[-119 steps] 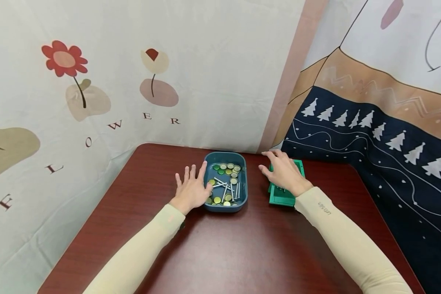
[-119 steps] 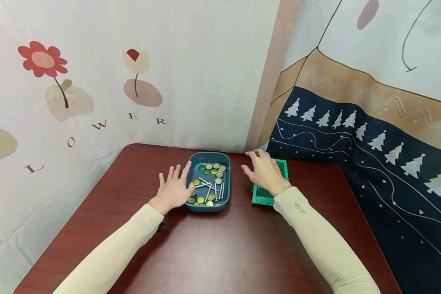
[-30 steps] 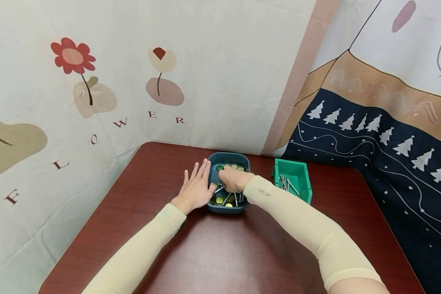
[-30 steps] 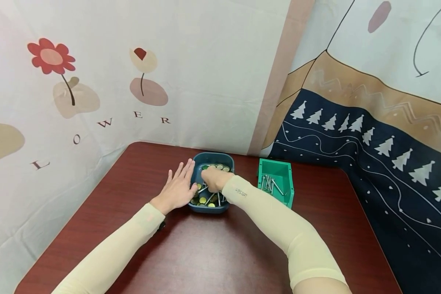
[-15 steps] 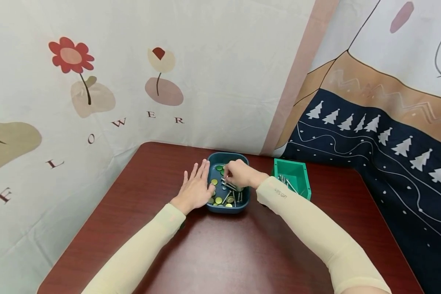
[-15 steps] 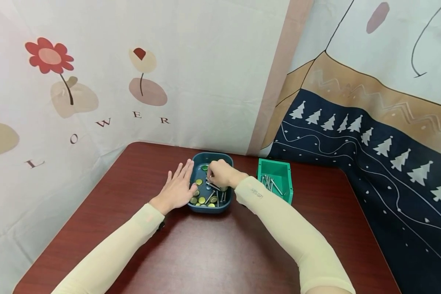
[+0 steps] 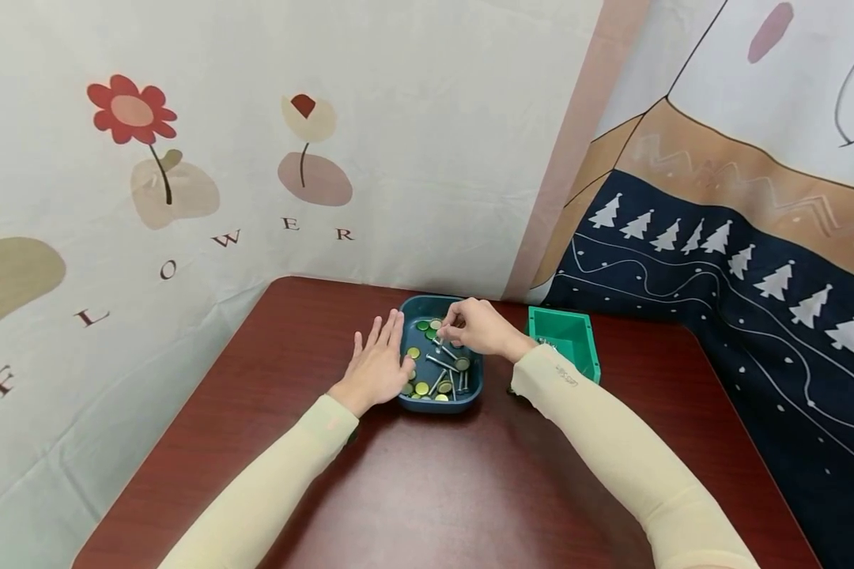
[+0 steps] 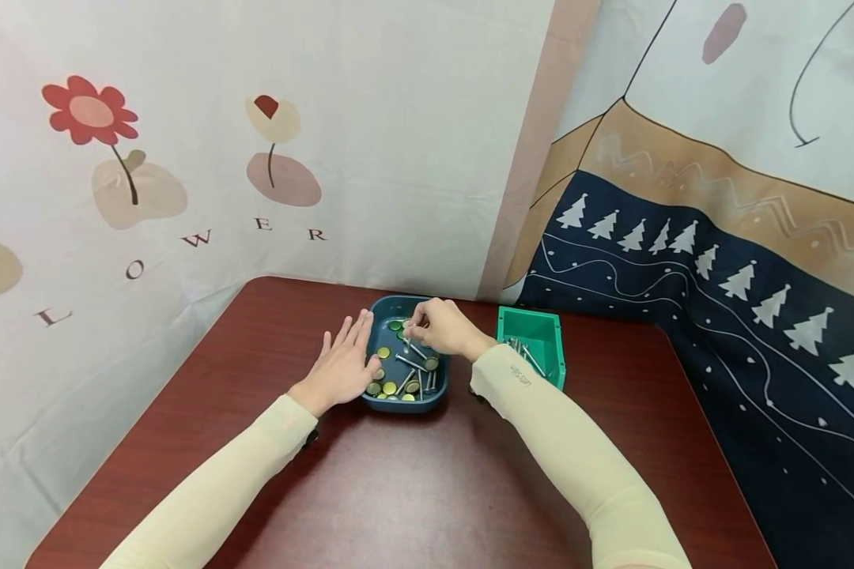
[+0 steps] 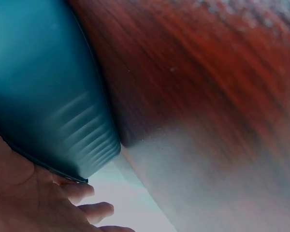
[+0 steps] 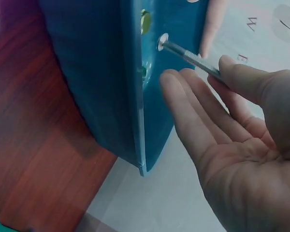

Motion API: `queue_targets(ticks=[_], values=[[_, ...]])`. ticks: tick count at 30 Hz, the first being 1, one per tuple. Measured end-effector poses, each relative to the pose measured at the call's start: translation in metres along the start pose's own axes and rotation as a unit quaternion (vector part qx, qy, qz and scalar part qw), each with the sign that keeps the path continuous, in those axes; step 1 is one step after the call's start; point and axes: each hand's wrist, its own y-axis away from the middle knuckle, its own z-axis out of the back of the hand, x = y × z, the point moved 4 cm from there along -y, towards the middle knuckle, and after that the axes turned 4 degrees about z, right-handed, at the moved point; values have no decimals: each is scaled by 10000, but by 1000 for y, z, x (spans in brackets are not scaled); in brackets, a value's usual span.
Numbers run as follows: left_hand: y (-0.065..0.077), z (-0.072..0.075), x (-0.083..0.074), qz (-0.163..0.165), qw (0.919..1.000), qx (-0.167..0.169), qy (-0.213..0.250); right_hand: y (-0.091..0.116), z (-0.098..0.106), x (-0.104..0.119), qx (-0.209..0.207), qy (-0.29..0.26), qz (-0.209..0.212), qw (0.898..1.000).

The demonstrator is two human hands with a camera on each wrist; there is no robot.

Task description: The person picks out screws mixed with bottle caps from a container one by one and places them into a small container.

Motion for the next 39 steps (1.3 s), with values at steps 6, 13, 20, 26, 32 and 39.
queue_targets(ticks=[6,13,20,26,32,39], values=[[-1,-1,2,39,10000,-13,-89,6,3,-2,-79,-1031,-156,9945],[0,0,1,45,9999,20,-113,14,14,-5,-323,-1254,-264,9912],[0,0,1,33,9999,-3,-137,25,26,-16,-372,-1397,-418,9886],[1,1,0,2,9999,-35,-103,34,38,-25,-470,-1545,-468,9858],[2,1,1,22,10000,-2,-62,45,51,-34,-547,-1370,-571,9874],[1,1,0,16,10000,-10,-97,59,67,-46,-584,-940,-733,9912]])
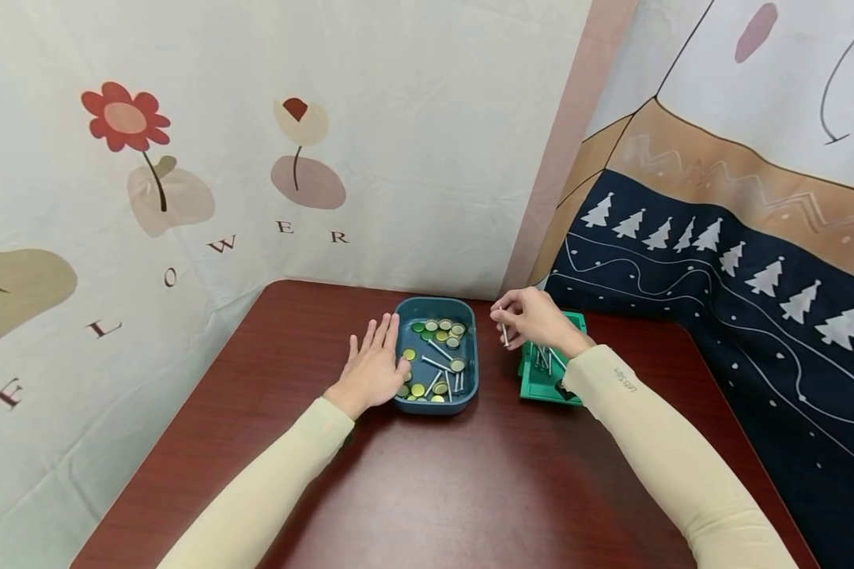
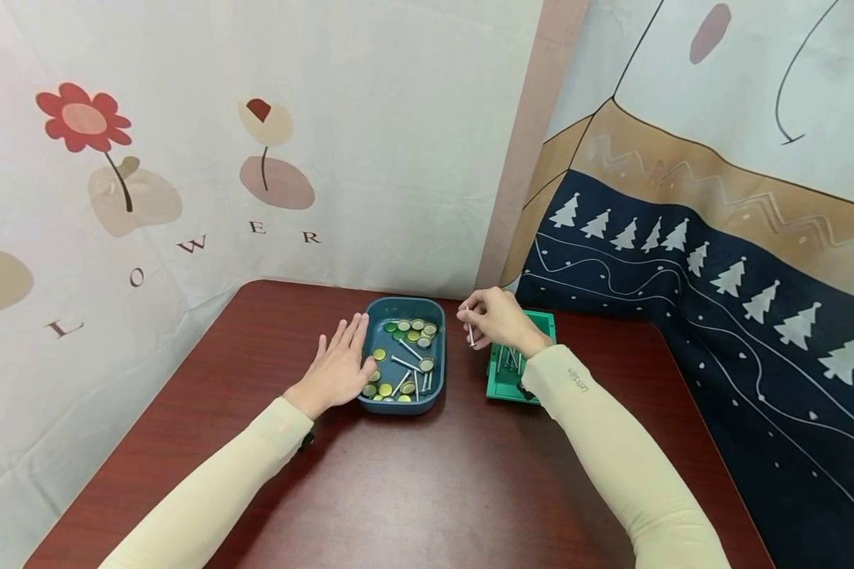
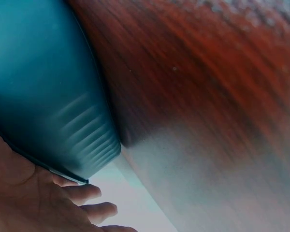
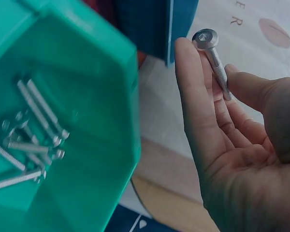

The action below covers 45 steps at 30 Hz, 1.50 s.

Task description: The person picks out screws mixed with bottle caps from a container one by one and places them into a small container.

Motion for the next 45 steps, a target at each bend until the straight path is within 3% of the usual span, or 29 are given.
queue_targets(ticks=[23,34,39,45], values=[[-1,1,-2,-3,10000,-10,85,24,41,-47,-249,783,-647,9945],[-1,1,-2,7,10000,4,72,22,40,-59,-30,1511,-889,9845],[0,0,-3,14,9999,15,119,24,38,-60,-97,1955,-876,9767],[0,-1,-4,54,9999,99,118,27,35,-62,-217,2119,-881,9731]])
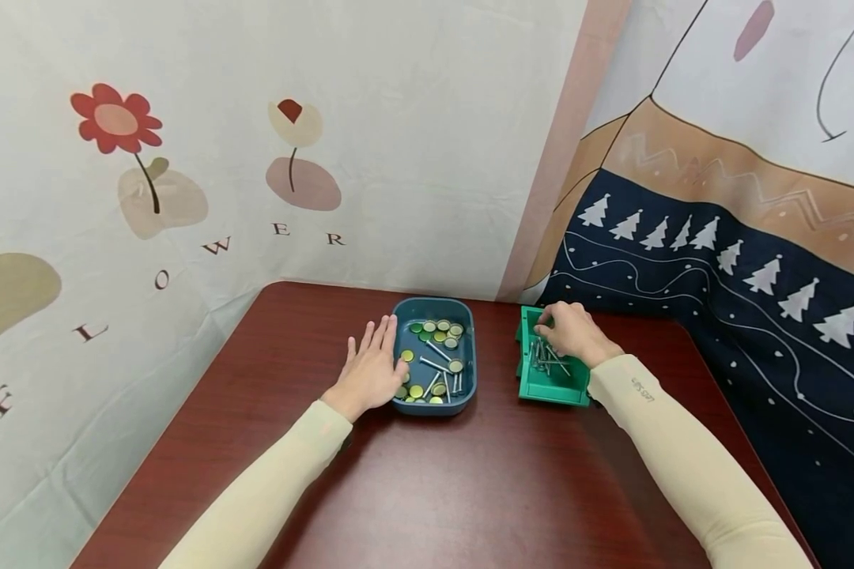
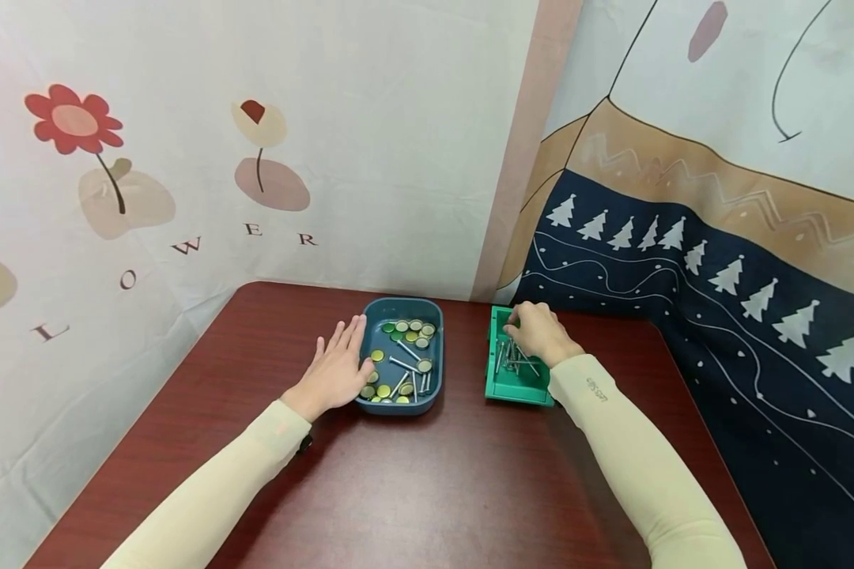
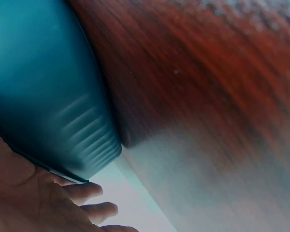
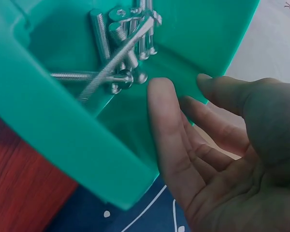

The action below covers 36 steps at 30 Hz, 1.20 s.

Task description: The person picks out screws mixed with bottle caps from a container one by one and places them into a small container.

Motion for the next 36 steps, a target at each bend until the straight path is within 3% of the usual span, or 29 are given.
queue_targets(ticks=[20,30,36], values=[[1,1,-1,-51,10000,-19,-16,12,-1,13,-975,229,441,9940],[-2,3,-3,-80,9999,-96,-30,15,0,28,-1087,390,697,9909],[-1,1,0,-21,10000,-37,-79,14,-2,40,-851,497,1005,9900]])
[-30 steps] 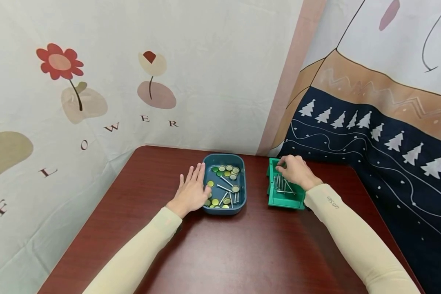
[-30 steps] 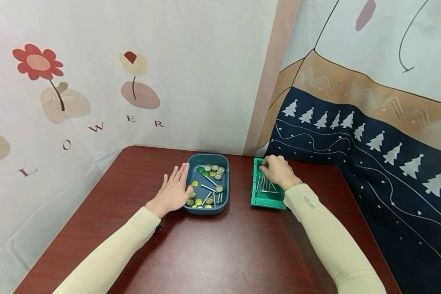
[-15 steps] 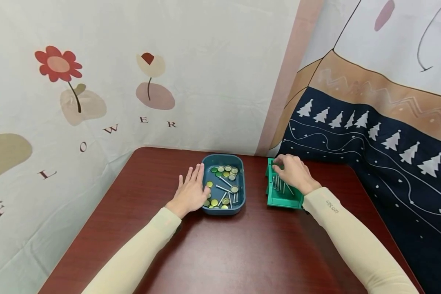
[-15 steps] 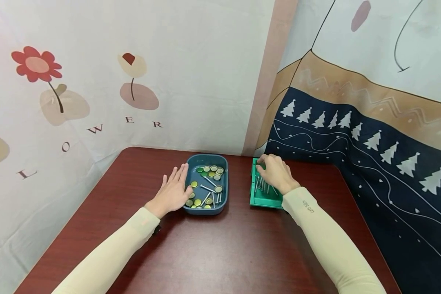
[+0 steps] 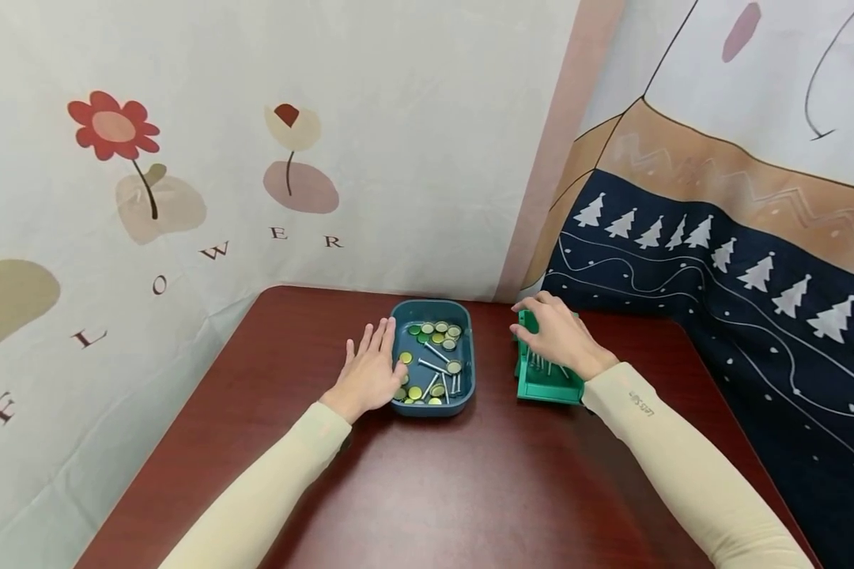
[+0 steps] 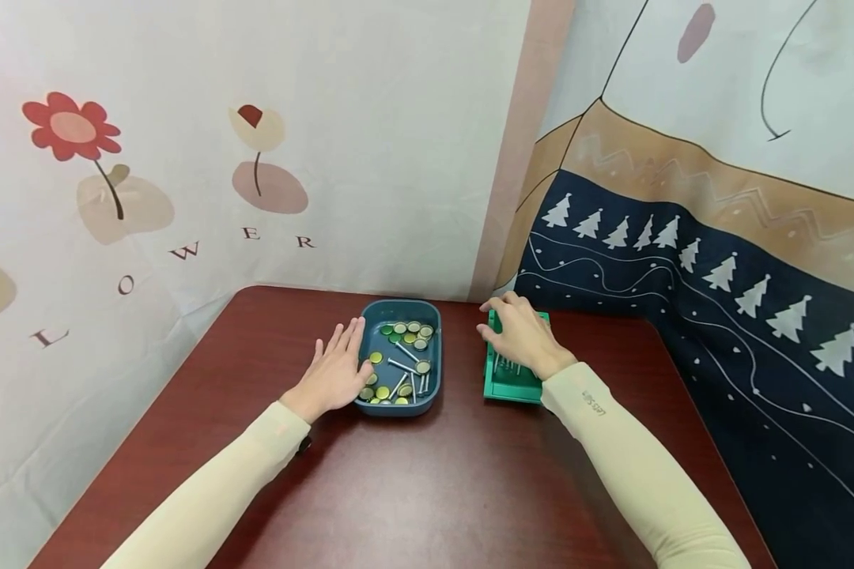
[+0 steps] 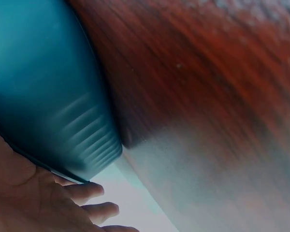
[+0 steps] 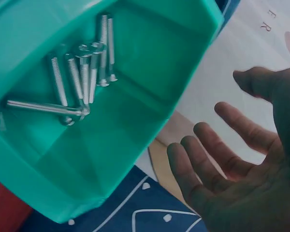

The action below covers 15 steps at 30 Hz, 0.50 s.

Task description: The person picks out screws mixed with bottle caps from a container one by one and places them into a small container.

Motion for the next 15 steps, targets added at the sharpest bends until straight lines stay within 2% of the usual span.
queue_targets(ticks=[9,15], values=[[0,-1,1,-36,10000,-65,38,-5,-1,25,383,-92,609,9974],[2,-2,2,-4,10000,-34,46,-9,-9,51,812,-36,851,9931]])
